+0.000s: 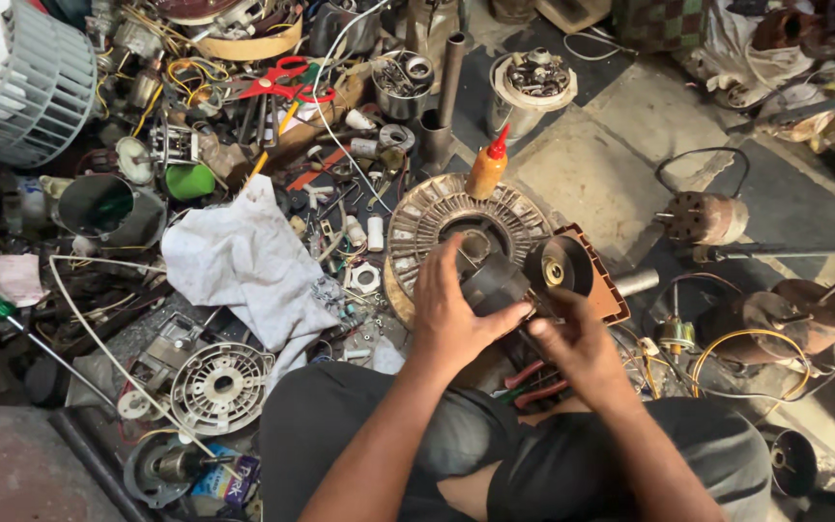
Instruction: The person disassembles an electric motor by hand, removes the rotor, applies oil from a bottle to the bearings and shaft, and then reassembles the motor housing.
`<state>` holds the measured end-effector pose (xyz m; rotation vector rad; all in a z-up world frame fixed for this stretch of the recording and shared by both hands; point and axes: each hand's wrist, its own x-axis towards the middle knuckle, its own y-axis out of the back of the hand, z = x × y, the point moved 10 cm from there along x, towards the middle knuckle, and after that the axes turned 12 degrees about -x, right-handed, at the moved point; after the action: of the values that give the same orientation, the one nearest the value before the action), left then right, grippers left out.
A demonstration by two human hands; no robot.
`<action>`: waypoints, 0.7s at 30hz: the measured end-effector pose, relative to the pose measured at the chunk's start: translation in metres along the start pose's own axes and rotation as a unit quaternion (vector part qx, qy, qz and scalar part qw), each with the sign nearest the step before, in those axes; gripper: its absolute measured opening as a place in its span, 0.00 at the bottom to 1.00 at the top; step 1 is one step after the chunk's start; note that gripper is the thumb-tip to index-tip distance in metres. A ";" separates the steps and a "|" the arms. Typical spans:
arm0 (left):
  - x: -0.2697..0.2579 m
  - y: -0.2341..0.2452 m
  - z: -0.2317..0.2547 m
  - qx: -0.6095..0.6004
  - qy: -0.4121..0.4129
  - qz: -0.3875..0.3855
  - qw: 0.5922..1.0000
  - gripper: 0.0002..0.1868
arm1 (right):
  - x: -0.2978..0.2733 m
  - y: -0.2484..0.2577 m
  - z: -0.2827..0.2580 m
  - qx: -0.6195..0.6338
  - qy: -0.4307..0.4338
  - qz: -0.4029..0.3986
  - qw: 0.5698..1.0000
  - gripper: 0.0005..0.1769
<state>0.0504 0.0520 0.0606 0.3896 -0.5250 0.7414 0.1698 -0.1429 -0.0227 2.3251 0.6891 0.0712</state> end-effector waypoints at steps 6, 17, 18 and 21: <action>-0.025 0.022 -0.014 -0.005 0.069 0.008 0.998 0.65 | -0.016 -0.020 -0.029 0.012 -0.013 -0.005 1.000 0.45; -0.003 0.009 -0.013 0.002 0.040 -0.070 0.997 0.69 | -0.010 -0.015 -0.029 -0.015 0.048 0.028 0.998 0.40; -0.003 -0.001 -0.023 -0.032 0.080 -0.127 0.988 0.69 | -0.010 -0.012 -0.026 -0.041 0.035 0.034 0.998 0.39; -0.007 -0.016 -0.043 -0.089 0.175 -0.187 0.963 0.72 | -0.021 -0.004 -0.039 0.030 0.140 0.066 0.988 0.27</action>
<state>0.0705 0.0595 0.0193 0.1750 -0.1713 0.3796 0.1410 -0.1271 0.0073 2.4419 0.6799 0.4487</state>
